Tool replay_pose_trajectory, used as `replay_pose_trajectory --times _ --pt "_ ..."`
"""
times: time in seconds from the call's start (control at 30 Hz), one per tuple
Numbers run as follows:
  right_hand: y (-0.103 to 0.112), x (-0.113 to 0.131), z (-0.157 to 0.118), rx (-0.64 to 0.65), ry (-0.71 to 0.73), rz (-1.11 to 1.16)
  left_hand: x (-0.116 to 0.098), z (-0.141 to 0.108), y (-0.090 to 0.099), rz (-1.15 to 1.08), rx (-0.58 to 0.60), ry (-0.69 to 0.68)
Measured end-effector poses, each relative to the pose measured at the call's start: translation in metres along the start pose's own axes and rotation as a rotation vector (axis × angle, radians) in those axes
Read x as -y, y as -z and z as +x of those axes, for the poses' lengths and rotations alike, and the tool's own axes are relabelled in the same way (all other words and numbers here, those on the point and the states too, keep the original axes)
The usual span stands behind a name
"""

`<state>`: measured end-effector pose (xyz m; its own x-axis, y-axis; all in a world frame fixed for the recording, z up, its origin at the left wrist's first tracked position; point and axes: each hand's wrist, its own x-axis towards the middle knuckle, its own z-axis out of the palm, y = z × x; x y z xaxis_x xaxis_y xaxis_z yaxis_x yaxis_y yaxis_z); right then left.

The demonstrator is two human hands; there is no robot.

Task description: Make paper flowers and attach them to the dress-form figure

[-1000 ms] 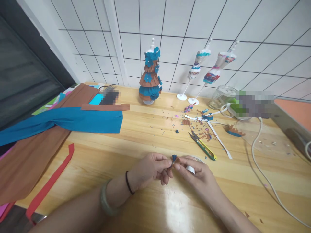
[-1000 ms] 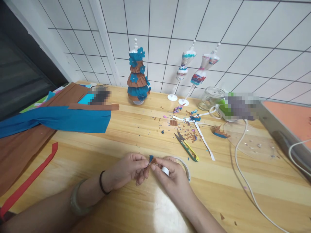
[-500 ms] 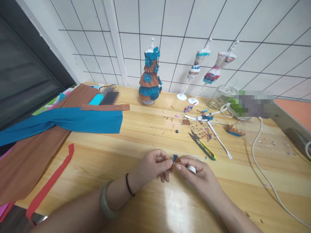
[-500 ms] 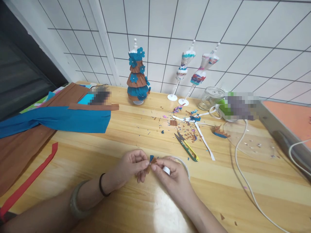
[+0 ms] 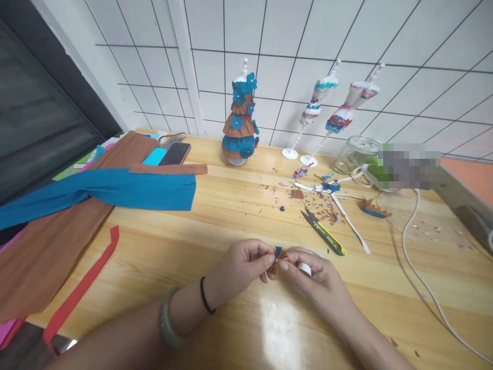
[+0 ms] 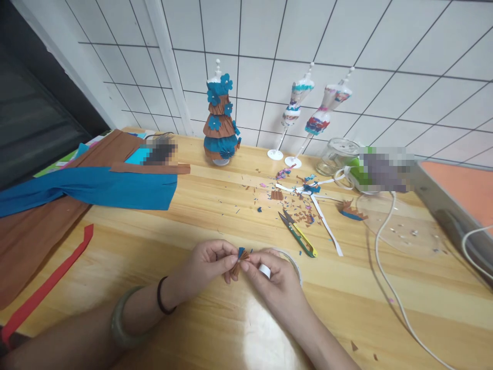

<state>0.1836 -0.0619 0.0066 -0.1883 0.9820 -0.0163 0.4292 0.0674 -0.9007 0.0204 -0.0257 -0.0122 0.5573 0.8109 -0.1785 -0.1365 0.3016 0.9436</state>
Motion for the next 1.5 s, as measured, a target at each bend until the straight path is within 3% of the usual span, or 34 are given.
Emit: replay_pose_trajectory --times 0.3,0.63,1.5 --pt "0.003 -0.003 0.0 -0.029 -0.077 0.063 0.002 -0.004 -0.001 0.097 -0.023 -0.067" --pt "0.0 -0.009 -0.001 -0.079 -0.039 0.013 -0.001 -0.008 -0.007 0.489 -0.169 -0.279" --pt "-0.005 -0.013 -0.001 -0.137 -0.003 -0.03 -0.002 -0.008 -0.004 0.843 -0.247 -0.44"
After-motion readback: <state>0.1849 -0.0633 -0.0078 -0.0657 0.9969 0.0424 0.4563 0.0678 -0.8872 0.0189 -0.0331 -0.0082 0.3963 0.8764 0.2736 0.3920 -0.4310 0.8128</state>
